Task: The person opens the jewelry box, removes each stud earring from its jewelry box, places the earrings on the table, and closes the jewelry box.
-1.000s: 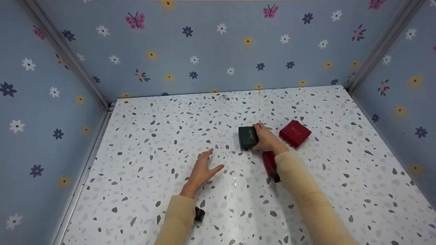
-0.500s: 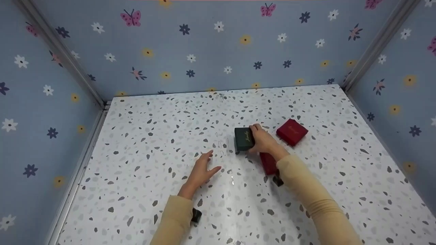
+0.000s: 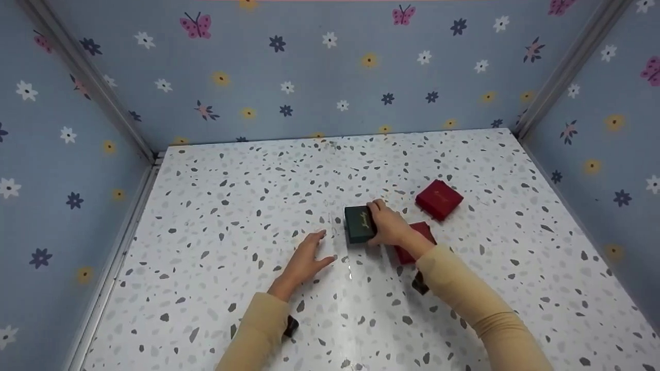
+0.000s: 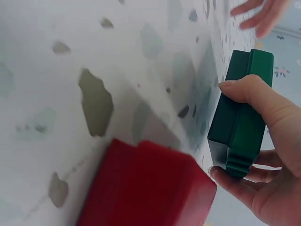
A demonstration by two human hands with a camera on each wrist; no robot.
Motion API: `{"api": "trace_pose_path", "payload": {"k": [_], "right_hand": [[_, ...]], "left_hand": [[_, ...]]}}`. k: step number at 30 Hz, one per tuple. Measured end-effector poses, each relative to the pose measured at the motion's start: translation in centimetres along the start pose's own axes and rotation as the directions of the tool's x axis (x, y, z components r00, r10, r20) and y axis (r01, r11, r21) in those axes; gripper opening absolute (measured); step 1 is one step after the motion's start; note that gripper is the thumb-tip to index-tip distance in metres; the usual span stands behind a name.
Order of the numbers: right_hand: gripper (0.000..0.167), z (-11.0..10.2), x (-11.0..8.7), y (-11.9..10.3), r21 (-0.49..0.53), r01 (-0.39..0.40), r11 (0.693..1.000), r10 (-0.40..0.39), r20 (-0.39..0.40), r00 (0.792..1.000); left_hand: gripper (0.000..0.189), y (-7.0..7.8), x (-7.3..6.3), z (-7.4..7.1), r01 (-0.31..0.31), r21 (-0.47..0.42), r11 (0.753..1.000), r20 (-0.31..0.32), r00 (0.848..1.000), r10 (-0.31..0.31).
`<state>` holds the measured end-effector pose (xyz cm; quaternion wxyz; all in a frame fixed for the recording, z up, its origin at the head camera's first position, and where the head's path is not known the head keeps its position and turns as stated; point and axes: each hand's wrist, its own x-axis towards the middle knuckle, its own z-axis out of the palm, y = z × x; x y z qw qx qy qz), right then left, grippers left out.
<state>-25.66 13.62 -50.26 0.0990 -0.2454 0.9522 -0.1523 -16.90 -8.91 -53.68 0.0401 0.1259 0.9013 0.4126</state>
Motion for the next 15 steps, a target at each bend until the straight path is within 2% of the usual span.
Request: {"api": "trace_pose_path", "payload": {"k": [7,15], "right_hand": [[0.098,0.8,-0.9,-0.7,-0.020,0.030,0.999,-0.030,-0.020,0.999],[0.099,1.7,-1.9,-1.6,-0.027,0.036,0.999,-0.037,-0.040,0.999]], "left_hand": [[0.069,0.1,0.1,0.4,-0.001,-0.007,1.000,0.026,1.000,0.001],[0.078,0.0,0.1,0.6,-0.061,-0.094,0.994,0.030,0.997,0.064]]}}
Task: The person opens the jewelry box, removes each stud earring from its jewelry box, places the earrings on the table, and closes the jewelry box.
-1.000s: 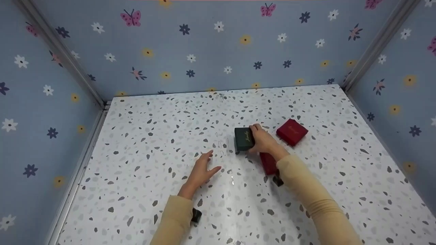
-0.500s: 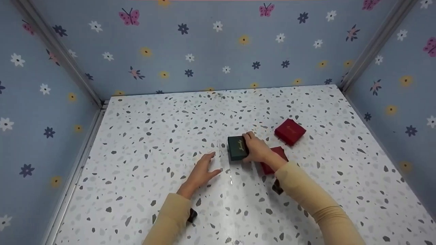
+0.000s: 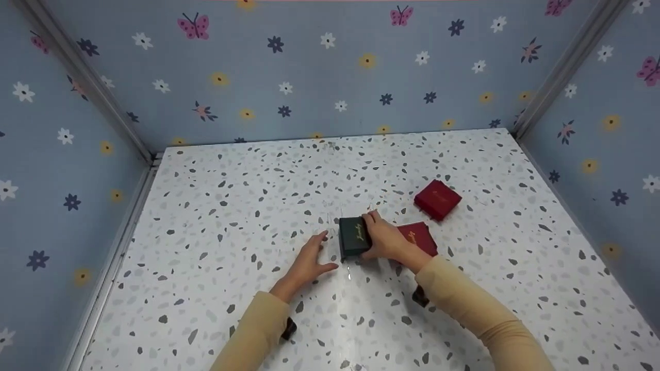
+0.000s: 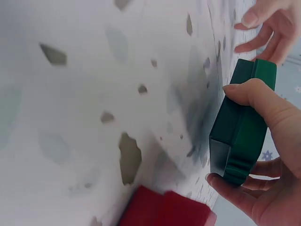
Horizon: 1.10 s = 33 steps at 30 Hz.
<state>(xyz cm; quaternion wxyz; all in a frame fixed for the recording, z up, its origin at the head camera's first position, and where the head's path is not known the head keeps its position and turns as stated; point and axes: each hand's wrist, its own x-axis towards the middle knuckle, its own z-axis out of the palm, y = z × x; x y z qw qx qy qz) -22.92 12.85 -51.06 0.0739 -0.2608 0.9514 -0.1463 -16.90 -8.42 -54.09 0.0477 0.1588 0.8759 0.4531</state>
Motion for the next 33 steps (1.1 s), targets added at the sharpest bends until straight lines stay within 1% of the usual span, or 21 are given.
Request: {"api": "trace_pose_path", "payload": {"k": [4,8,11,16,18,23,27,31,33], "right_hand": [[0.100,0.4,-0.5,-0.6,0.008,0.017,1.000,-0.017,-0.008,1.000],[0.099,0.7,-1.0,-1.2,0.014,0.017,1.000,-0.017,0.000,1.000],[0.099,0.9,-1.3,-1.5,0.023,0.012,1.000,-0.013,0.017,1.000],[0.102,1.2,-1.6,-1.8,0.029,0.013,0.999,-0.014,0.027,1.000],[0.102,1.3,-1.6,-1.9,0.020,0.019,1.000,-0.019,0.023,1.000],[0.101,1.6,-1.8,-2.0,0.016,0.036,0.999,-0.036,0.019,0.999],[0.101,1.8,-1.9,-2.2,0.019,0.035,0.999,-0.035,0.031,0.999],[0.101,2.1,-2.1,-2.4,0.012,0.019,1.000,-0.020,0.043,0.999],[0.102,2.1,-2.2,-2.5,0.017,0.007,1.000,-0.008,0.045,0.999]], "left_hand": [[0.083,0.0,-0.1,0.1,-0.001,-0.082,0.997,-0.004,1.000,0.001],[0.087,0.2,-0.2,0.3,0.021,-0.150,0.988,-0.016,1.000,-0.024],[0.088,0.4,-0.3,0.4,0.049,-0.182,0.982,-0.023,0.998,-0.054],[0.089,0.4,-0.5,0.7,0.062,-0.202,0.977,-0.035,0.997,-0.071],[0.089,0.3,-0.6,0.8,0.054,-0.209,0.976,-0.036,0.997,-0.063],[0.091,0.2,-0.6,1.0,0.064,-0.251,0.966,-0.023,0.997,-0.072],[0.093,0.2,-0.6,1.2,0.095,-0.267,0.959,-0.002,0.995,-0.099],[0.096,0.3,-0.7,1.3,0.137,-0.261,0.956,0.026,0.990,-0.135],[0.096,0.2,-0.8,1.3,0.148,-0.260,0.954,0.035,0.989,-0.144]]}}
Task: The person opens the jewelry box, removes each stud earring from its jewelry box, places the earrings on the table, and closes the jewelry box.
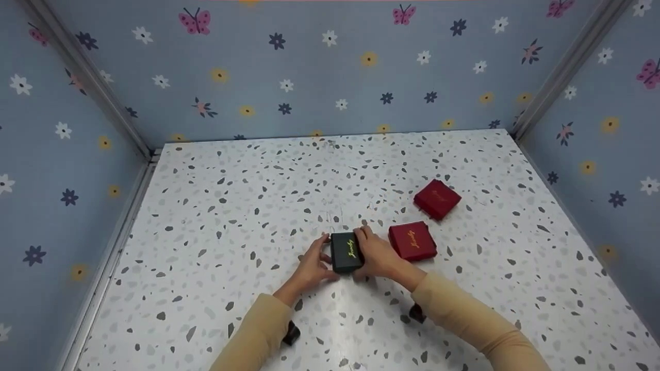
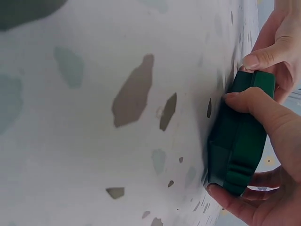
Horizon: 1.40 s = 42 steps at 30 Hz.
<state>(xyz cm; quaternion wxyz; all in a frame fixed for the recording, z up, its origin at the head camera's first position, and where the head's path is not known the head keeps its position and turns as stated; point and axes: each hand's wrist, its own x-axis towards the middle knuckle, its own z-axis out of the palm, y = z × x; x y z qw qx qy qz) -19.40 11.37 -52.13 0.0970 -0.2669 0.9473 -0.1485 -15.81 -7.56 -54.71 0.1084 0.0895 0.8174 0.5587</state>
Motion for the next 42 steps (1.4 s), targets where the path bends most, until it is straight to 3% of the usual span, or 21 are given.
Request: {"api": "trace_pose_path", "payload": {"k": [5,10,28,42], "right_hand": [[0.104,0.08,-0.23,-0.28,0.014,-0.007,1.000,0.007,-0.002,1.000],[0.105,0.16,-0.46,-0.47,0.016,0.012,1.000,-0.012,-0.010,1.000],[0.102,0.13,-0.69,-0.38,0.066,0.065,0.996,-0.062,-0.047,0.997],[0.100,-0.09,-0.66,-0.32,0.106,0.022,0.994,-0.018,-0.039,0.999]], "left_hand": [[0.099,-0.17,-0.13,-0.05,-0.041,0.036,0.998,0.016,0.999,0.041],[0.101,-0.09,-0.26,-0.13,-0.044,0.078,0.996,0.034,0.999,0.042],[0.096,-0.57,-0.29,-0.11,-0.096,0.075,0.993,0.040,0.995,0.093],[0.096,-0.45,-0.38,0.01,-0.112,0.073,0.991,0.029,0.993,0.110]]}}
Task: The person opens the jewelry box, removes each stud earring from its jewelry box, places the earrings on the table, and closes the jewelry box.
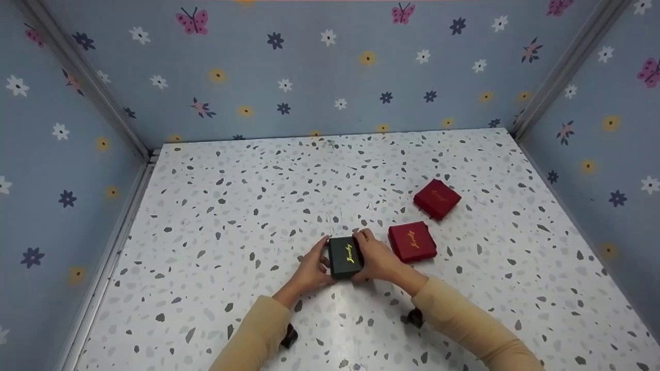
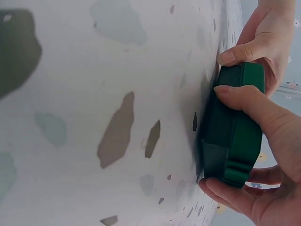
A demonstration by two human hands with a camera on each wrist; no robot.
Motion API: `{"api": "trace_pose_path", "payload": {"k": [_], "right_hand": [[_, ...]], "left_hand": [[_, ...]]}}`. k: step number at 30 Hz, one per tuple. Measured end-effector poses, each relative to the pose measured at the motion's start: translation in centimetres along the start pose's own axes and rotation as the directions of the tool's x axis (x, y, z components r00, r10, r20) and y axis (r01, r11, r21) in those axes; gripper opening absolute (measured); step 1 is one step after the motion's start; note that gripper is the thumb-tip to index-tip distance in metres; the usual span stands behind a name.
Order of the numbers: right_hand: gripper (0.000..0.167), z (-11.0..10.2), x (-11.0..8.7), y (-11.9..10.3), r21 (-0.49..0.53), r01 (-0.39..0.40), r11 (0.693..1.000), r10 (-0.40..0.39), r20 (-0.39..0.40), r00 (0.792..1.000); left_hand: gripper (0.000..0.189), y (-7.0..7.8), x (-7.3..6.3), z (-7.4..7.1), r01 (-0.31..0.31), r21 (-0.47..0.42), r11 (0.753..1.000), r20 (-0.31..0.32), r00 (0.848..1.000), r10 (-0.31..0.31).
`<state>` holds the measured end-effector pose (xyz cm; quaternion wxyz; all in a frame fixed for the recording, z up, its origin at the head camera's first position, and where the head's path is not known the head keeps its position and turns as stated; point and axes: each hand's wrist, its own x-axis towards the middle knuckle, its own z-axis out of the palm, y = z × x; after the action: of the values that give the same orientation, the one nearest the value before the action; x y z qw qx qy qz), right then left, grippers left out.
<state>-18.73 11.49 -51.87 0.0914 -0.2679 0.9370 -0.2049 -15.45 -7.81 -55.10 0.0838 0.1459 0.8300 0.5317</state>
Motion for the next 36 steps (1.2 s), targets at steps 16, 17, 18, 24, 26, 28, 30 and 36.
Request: {"api": "trace_pose_path", "payload": {"k": [16,17,18,24,26,28,30,36], "right_hand": [[0.099,0.28,-0.36,0.34,0.059,0.049,0.997,-0.043,-0.100,0.994],[0.099,0.30,-0.39,0.32,0.061,0.047,0.997,-0.041,-0.102,0.994],[0.099,0.32,-0.42,0.31,0.064,0.044,0.997,-0.037,-0.103,0.994],[0.098,0.30,-0.39,0.23,0.087,0.026,0.996,-0.018,-0.093,0.996],[0.099,0.27,-0.39,0.21,0.088,0.025,0.996,-0.017,-0.091,0.996],[0.099,0.23,-0.41,0.20,0.094,0.025,0.995,-0.017,-0.088,0.996],[0.100,0.20,-0.43,0.22,0.100,0.028,0.995,-0.019,-0.086,0.996],[0.100,0.10,-0.44,0.35,0.107,0.044,0.993,-0.036,-0.074,0.997]], "left_hand": [[0.098,-0.01,-0.07,0.16,-0.001,-0.002,1.000,-0.014,1.000,0.001],[0.098,-0.04,-0.08,0.17,-0.004,0.000,1.000,-0.016,1.000,0.004],[0.098,-0.05,-0.10,0.18,-0.007,0.001,1.000,-0.017,1.000,0.007],[0.097,-0.09,-0.17,0.21,-0.002,0.003,1.000,-0.024,1.000,0.002],[0.095,-0.04,-0.22,0.18,0.000,0.006,1.000,-0.024,1.000,0.000],[0.093,0.03,-0.31,0.15,-0.002,0.011,1.000,-0.023,1.000,0.002],[0.092,0.04,-0.38,0.13,-0.003,0.011,1.000,-0.022,1.000,0.003],[0.092,0.05,-0.45,0.18,-0.004,-0.004,1.000,-0.020,1.000,0.004]]}}
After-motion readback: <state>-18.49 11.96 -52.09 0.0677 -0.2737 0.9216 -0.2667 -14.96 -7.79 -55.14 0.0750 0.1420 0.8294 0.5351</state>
